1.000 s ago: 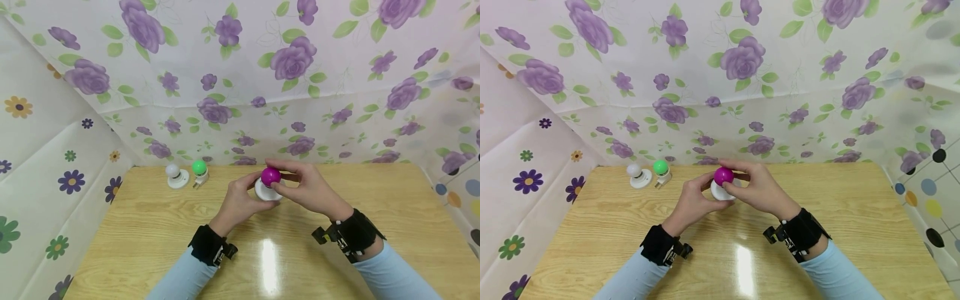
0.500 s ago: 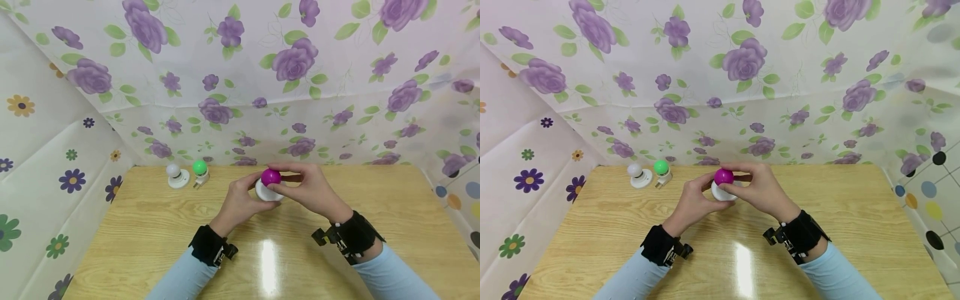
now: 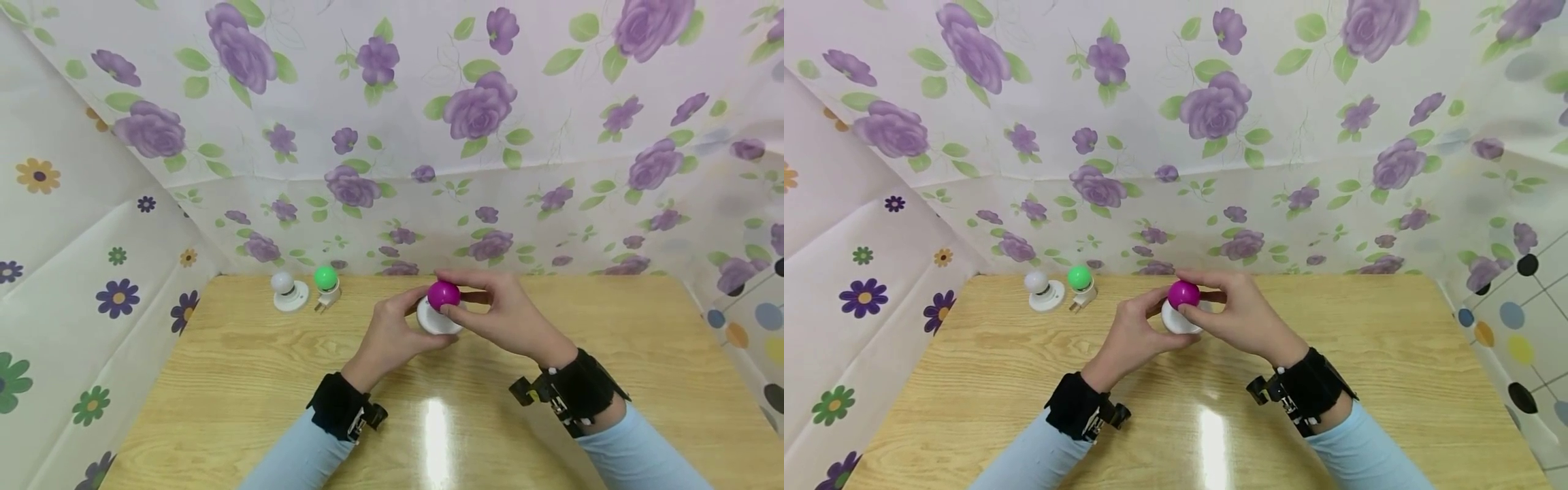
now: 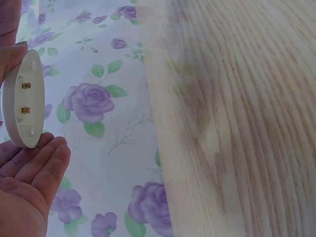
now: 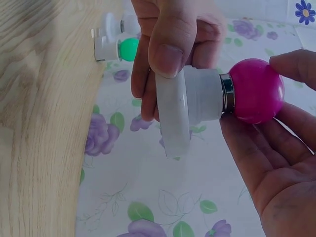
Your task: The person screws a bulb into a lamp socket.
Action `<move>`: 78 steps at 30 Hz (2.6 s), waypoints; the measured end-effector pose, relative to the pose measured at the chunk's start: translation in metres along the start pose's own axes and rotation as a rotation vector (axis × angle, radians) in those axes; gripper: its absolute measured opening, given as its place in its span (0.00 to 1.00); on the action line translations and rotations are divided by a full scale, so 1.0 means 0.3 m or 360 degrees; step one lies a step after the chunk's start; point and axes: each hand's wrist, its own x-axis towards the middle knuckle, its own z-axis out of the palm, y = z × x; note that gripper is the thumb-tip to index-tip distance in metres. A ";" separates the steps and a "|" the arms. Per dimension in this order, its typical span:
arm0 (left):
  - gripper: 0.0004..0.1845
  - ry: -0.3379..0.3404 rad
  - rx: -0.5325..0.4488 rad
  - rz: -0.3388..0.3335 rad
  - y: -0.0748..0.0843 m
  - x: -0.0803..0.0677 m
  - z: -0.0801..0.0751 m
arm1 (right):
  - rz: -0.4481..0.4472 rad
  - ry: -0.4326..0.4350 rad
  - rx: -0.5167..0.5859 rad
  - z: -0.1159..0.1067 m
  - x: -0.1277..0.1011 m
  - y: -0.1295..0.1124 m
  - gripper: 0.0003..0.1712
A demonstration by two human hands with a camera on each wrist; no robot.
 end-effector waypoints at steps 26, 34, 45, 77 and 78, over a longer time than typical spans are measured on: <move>0.35 0.0009 -0.0007 -0.0020 0.014 0.002 -0.015 | -0.0065 0.0032 0.0009 -0.002 0.001 -0.020 0.26; 0.35 0.0000 -0.0022 -0.0002 0.015 -0.002 -0.016 | -0.0052 0.0025 0.0029 0.003 0.000 -0.020 0.23; 0.36 -0.0004 -0.0023 -0.0017 0.011 -0.003 -0.013 | -0.0008 0.0130 0.0031 0.008 -0.004 -0.012 0.22; 0.35 0.0005 -0.0012 0.0000 0.009 -0.002 -0.007 | -0.0015 0.0142 0.0063 0.007 -0.003 -0.007 0.21; 0.35 0.0006 -0.0008 -0.0002 0.009 -0.002 -0.008 | -0.0009 0.0140 0.0055 0.006 -0.003 -0.007 0.21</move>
